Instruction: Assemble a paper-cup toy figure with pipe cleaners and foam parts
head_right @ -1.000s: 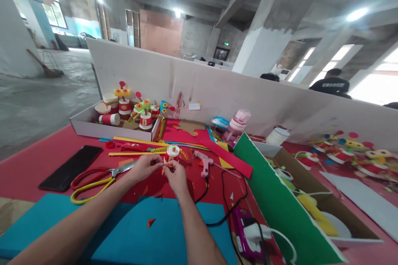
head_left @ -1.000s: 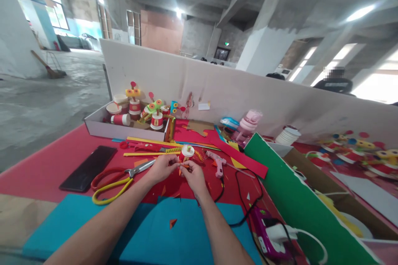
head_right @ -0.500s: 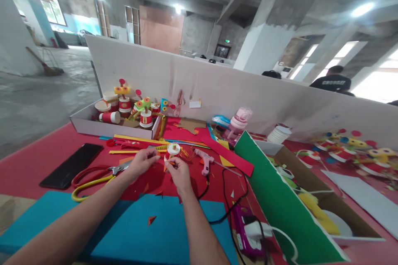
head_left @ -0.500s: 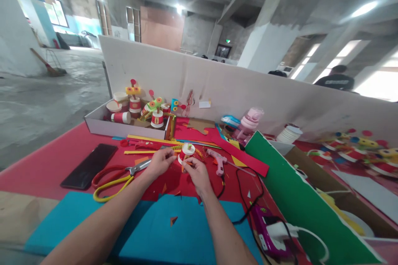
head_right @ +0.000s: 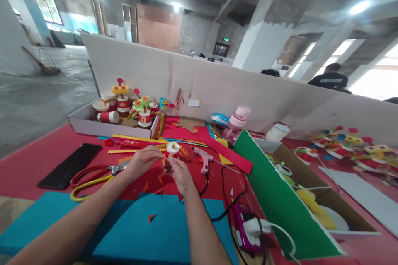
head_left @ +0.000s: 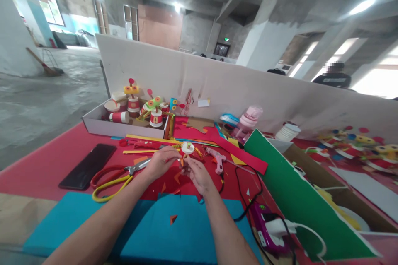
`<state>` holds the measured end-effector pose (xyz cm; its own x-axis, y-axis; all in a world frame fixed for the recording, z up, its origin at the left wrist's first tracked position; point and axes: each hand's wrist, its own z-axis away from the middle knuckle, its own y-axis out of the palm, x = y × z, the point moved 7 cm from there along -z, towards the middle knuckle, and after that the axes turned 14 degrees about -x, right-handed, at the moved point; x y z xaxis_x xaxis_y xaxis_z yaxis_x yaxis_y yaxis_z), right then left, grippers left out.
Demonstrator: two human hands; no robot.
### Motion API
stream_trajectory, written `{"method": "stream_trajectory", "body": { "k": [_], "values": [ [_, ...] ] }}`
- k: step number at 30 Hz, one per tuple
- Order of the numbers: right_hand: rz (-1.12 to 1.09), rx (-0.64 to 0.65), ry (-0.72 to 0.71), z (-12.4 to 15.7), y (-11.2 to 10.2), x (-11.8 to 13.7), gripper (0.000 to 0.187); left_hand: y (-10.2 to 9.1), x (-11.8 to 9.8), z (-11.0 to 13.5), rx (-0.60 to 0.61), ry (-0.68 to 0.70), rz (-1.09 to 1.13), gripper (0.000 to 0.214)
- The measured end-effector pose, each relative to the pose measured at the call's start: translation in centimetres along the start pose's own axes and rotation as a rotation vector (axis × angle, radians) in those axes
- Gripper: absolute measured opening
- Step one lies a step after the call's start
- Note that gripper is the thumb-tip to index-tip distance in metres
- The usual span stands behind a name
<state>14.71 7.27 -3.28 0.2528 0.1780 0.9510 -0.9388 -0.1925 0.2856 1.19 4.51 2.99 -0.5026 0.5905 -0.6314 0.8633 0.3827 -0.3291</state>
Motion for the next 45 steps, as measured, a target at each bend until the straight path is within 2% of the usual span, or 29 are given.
{"method": "stream_trajectory", "body": {
  "k": [2, 6, 8, 11, 13, 15, 18, 24, 27, 29, 33, 36, 38, 41, 43, 45],
  "values": [
    [-0.058, 0.026, 0.056, 0.2, 0.4, -0.4, 0.038, 0.3, -0.1, 0.3, 0.016, 0.050, -0.012, 0.023],
    [-0.050, 0.042, 0.070, 0.6, 0.7, -0.3, 0.034, 0.6, 0.1, 0.5, 0.031, 0.081, -0.010, 0.022],
    [-0.042, 0.016, 0.059, 0.6, 0.6, -0.1, 0.032, 0.2, 0.7, 0.3, -0.014, 0.003, -0.011, 0.022],
    [-0.020, -0.041, 0.020, 0.4, 0.3, 0.2, 0.029, -0.4, 2.7, 0.1, -0.095, -0.235, 0.014, 0.023],
    [0.001, -0.077, -0.010, 0.3, 0.1, 0.3, 0.029, -0.2, 3.8, 0.3, -0.094, -0.380, 0.112, 0.027],
    [0.023, -0.104, -0.033, 0.0, 0.0, 0.2, 0.029, 0.4, 4.1, 0.4, -0.060, -0.452, 0.228, 0.030],
    [0.052, -0.150, -0.058, -0.3, -0.3, 0.0, 0.029, 0.7, 3.9, 0.5, -0.037, -0.482, 0.272, 0.030],
    [-0.017, -0.168, -0.038, -0.5, -0.6, -0.2, 0.028, 0.0, 3.9, 0.3, -0.045, -0.524, 0.156, 0.039],
    [-0.009, -0.179, -0.069, -0.6, -0.7, -0.1, 0.029, 0.5, 3.9, 0.5, -0.003, -0.546, 0.200, 0.030],
    [0.023, -0.180, -0.092, -0.6, -0.6, -0.2, 0.028, 1.1, 4.1, 1.0, 0.010, -0.606, 0.237, 0.029],
    [0.132, -0.188, -0.181, -0.1, 0.1, -0.1, 0.026, 2.1, 4.1, 2.0, -0.062, -0.685, 0.339, 0.026],
    [0.237, -0.142, -0.252, 0.2, 0.1, 1.1, 0.027, 2.2, 3.8, 2.0, -0.124, -0.706, 0.424, 0.027],
    [0.346, -0.184, -0.344, 0.3, -1.6, 3.0, 0.031, 2.0, 3.6, 1.8, -0.156, -0.721, 0.477, 0.029],
    [0.609, -0.529, -0.561, 0.6, -7.3, 6.8, 0.036, 1.5, 3.7, 1.5, -0.199, -0.773, 0.553, 0.034],
    [0.878, -0.702, -0.567, 0.5, -10.9, 7.8, 0.035, 1.2, 3.9, 1.6, -0.220, -0.825, 0.583, 0.040],
    [1.126, -0.746, -0.479, -0.2, -13.5, 7.4, 0.036, 1.1, 4.4, 1.7, -0.242, -0.877, 0.601, 0.043]
  ]
}}
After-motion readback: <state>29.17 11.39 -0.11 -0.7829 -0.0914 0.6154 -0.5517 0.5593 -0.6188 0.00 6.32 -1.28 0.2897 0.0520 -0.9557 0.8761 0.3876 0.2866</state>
